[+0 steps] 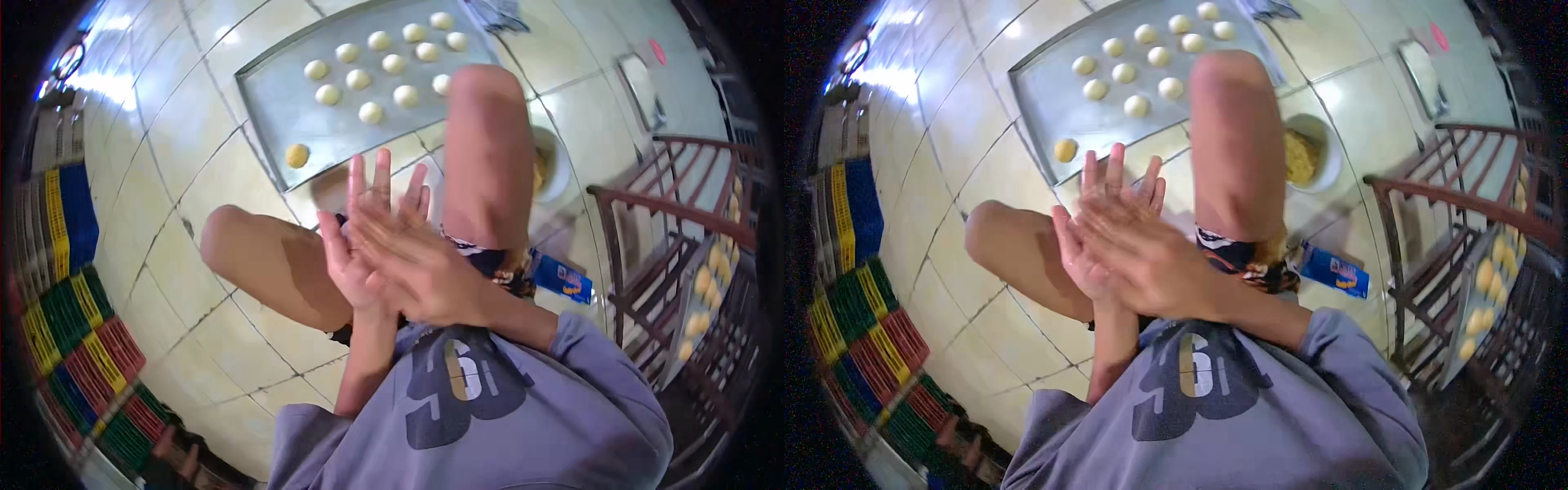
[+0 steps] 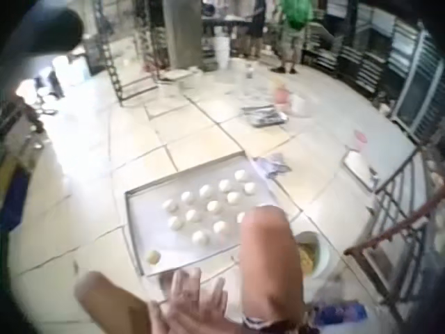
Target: Shaping balls of dough and placing them onto a baking tray.
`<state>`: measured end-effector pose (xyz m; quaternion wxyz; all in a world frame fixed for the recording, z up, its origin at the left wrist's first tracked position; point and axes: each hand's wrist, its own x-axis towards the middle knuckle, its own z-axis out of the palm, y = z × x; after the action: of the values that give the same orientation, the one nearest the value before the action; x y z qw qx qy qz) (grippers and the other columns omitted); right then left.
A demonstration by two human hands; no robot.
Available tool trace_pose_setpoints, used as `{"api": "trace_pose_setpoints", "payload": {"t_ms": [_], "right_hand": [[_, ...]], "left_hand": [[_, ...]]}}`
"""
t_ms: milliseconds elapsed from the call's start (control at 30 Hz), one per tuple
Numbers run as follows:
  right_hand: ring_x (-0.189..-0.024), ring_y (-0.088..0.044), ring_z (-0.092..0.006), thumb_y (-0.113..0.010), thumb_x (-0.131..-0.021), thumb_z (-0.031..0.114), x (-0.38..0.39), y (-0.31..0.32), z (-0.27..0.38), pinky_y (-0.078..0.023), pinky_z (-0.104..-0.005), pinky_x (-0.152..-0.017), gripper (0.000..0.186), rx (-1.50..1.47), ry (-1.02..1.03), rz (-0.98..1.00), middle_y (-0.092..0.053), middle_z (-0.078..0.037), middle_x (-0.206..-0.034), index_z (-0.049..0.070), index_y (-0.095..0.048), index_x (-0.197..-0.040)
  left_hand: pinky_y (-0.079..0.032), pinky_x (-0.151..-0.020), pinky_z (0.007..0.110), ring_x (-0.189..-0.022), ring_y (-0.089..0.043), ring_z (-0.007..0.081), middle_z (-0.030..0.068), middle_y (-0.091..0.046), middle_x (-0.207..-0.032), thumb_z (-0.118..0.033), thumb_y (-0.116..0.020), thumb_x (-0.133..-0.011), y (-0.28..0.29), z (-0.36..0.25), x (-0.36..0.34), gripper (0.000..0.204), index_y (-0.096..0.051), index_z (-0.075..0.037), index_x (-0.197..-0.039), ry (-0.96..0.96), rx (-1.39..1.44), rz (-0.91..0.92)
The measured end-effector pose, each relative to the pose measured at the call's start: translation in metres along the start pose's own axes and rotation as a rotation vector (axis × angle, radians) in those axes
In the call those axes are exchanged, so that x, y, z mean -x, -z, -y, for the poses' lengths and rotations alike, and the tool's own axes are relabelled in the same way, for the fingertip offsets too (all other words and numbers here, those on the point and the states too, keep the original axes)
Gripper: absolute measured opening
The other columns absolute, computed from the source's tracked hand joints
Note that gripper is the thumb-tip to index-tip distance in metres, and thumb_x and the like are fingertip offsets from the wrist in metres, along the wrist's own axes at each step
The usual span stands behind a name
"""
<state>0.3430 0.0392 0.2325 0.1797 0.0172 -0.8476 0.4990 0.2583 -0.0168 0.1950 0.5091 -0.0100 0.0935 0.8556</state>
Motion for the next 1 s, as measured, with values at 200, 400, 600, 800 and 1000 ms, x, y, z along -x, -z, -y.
{"api": "trace_pose_setpoints", "payload": {"t_ms": [200,400,600,800,1000], "right_hand": [[-0.134,-0.045,-0.0298,-0.056,-0.091,0.015,0.009,0.018,-0.009,-0.027,-0.0466,-0.115,0.042,0.162,-0.122,0.006,-0.051,-0.019,-0.139,-0.003,-0.055,-0.129],[-0.132,-0.046,-0.0312,-0.057,-0.091,0.013,0.009,0.029,-0.015,-0.027,-0.0457,-0.115,0.042,0.203,-0.108,0.053,-0.051,-0.018,-0.14,-0.002,-0.055,-0.13],[-0.126,-0.052,-0.029,-0.058,-0.093,0.011,0.026,0.034,-0.038,-0.032,-0.0401,-0.112,0.038,-0.3,-0.458,-0.236,-0.054,-0.017,-0.137,-0.002,-0.056,-0.129],[-0.115,-0.057,-0.0217,-0.054,-0.098,0.011,0.039,0.0,-0.044,-0.041,-0.032,-0.104,0.036,-1.121,-0.957,-0.574,-0.057,-0.017,-0.131,-0.003,-0.053,-0.131],[-0.104,-0.061,-0.0202,-0.054,-0.098,0.008,0.086,-0.01,-0.056,-0.049,-0.0292,-0.092,0.03,-1.43,-1.107,-0.838,-0.059,-0.016,-0.125,-0.003,-0.054,-0.126]], "left_hand": [[-0.029,-0.113,0.048,-0.142,-0.027,0.0351,0.0119,-0.025,-0.157,-0.057,-0.025,-0.099,-0.007,-0.018,-0.012,0.066,-0.021,-0.019,-0.153,-0.225,0.075,-0.127],[-0.028,-0.113,0.045,-0.142,-0.029,0.0318,0.0108,-0.026,-0.157,-0.063,-0.022,-0.097,-0.003,0.019,-0.011,0.07,-0.017,-0.022,-0.154,-0.03,0.127,-0.191],[-0.026,-0.113,0.041,-0.139,-0.033,0.0269,0.0092,-0.027,-0.156,-0.065,-0.024,-0.097,-0.027,0.019,-0.02,0.073,-0.012,-0.022,-0.155,-0.2,-0.055,-0.466],[-0.025,-0.112,0.037,-0.135,-0.036,0.0237,0.0098,-0.032,-0.154,-0.058,-0.029,-0.099,0.01,0.024,-0.003,0.069,-0.02,-0.018,-0.154,-0.26,0.215,-0.155],[-0.045,-0.09,0.03,-0.101,-0.062,0.0193,0.0101,-0.064,-0.12,-0.04,-0.044,-0.1,0.056,-0.028,-0.059,0.047,-0.061,-0.002,-0.123,0.108,-1.267,-0.607]]}}
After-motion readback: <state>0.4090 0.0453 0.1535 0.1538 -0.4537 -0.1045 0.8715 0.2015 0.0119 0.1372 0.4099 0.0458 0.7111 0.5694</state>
